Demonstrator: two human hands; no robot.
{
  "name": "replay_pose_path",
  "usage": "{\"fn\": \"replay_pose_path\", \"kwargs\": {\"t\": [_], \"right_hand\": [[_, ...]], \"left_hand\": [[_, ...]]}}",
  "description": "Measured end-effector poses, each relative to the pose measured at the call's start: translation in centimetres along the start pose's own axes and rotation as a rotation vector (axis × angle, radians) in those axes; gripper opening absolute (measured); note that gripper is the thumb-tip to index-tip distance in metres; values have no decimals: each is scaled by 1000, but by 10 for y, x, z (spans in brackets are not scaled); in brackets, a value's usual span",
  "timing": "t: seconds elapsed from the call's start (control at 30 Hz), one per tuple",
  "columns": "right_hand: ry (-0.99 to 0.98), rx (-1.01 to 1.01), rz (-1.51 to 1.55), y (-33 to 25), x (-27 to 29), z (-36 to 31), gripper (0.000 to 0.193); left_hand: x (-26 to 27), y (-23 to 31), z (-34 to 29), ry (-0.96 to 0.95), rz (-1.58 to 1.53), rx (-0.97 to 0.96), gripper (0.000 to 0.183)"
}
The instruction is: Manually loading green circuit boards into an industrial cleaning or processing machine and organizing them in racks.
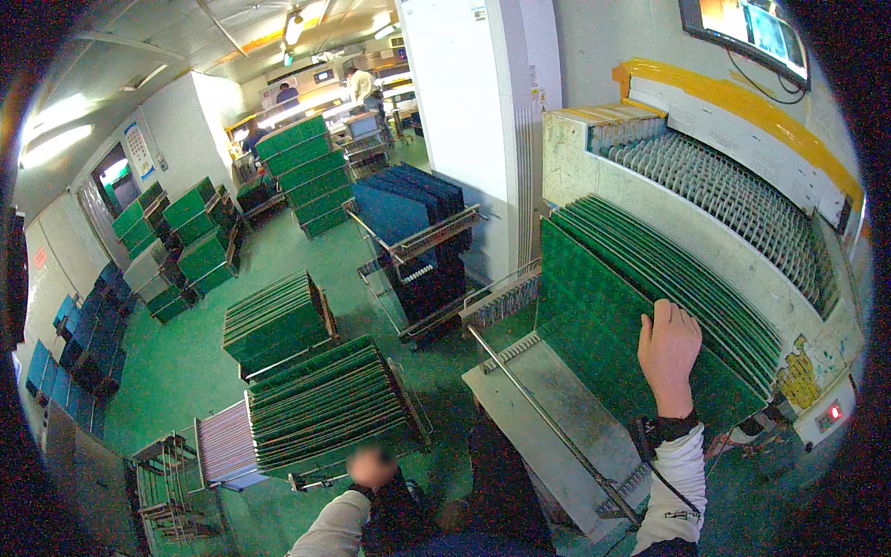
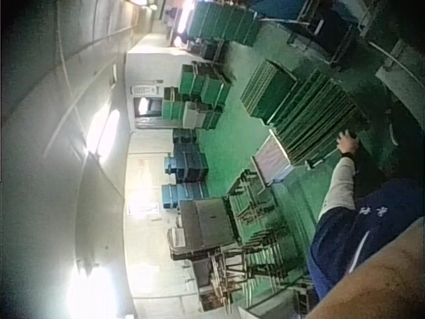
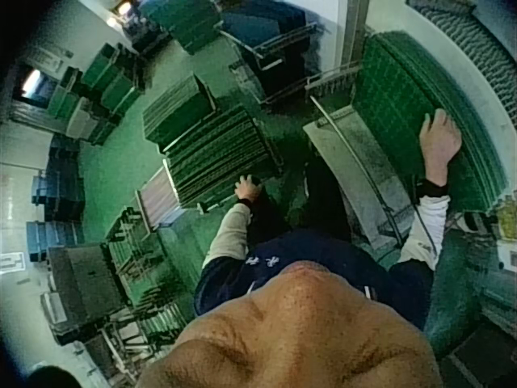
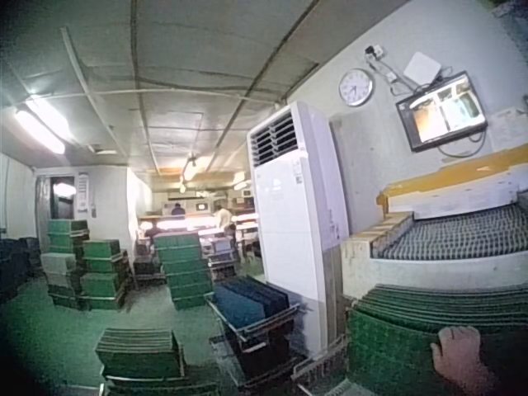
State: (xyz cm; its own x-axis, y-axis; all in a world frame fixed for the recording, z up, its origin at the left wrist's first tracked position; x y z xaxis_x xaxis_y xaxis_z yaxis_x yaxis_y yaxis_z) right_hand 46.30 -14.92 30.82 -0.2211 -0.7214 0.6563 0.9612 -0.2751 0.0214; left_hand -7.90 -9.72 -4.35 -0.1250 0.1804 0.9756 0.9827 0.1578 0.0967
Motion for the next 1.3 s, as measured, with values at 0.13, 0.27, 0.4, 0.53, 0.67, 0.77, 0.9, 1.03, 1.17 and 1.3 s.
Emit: {"fn": "replay_pose_path", "kwargs": {"t": [0.13,0.27,0.4,0.53,0.67,0.77,0.9,1.03,1.17,1.3], "right_hand": [[-3,0,-4,0,-1,0,24],[-8,3,-18,1,-1,-1,24],[-51,-27,-2,9,-6,3,27],[-251,-90,45,27,-1,20,31],[-349,-44,42,48,1,25,33],[-410,-136,9,47,4,28,35],[-330,-75,84,55,8,21,35],[-404,-105,33,23,25,62,34],[-369,-95,-3,15,75,99,33],[-300,-122,-62,16,124,124,37]], "left_hand": [[0,0,-1,24,-2,-7,67],[6,3,-2,20,-5,-16,67],[1,2,0,14,-5,0,67],[-2,0,3,24,-40,4,66],[2,-2,-1,38,-73,5,66],[-3,-3,3,83,-85,-12,63],[1,0,6,51,-104,-49,55],[4,-8,4,27,-92,1,56],[0,-4,4,45,-93,-11,58],[3,-4,5,44,-104,-12,62]]}}
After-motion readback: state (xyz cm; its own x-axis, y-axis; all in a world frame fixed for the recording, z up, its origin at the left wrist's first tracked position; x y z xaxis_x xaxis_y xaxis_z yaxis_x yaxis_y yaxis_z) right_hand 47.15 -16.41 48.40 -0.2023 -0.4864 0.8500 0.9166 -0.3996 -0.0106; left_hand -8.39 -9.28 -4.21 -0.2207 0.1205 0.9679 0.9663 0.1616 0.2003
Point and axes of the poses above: each hand's wrist, its own z-axis towards the middle knuckle, its own x-axis out of the back of the hand, y = z × x, the point moved 1 cm from there along z, towards the middle knuckle, and after that the axes turned 4 degrees about z, right-handed, at the moved point
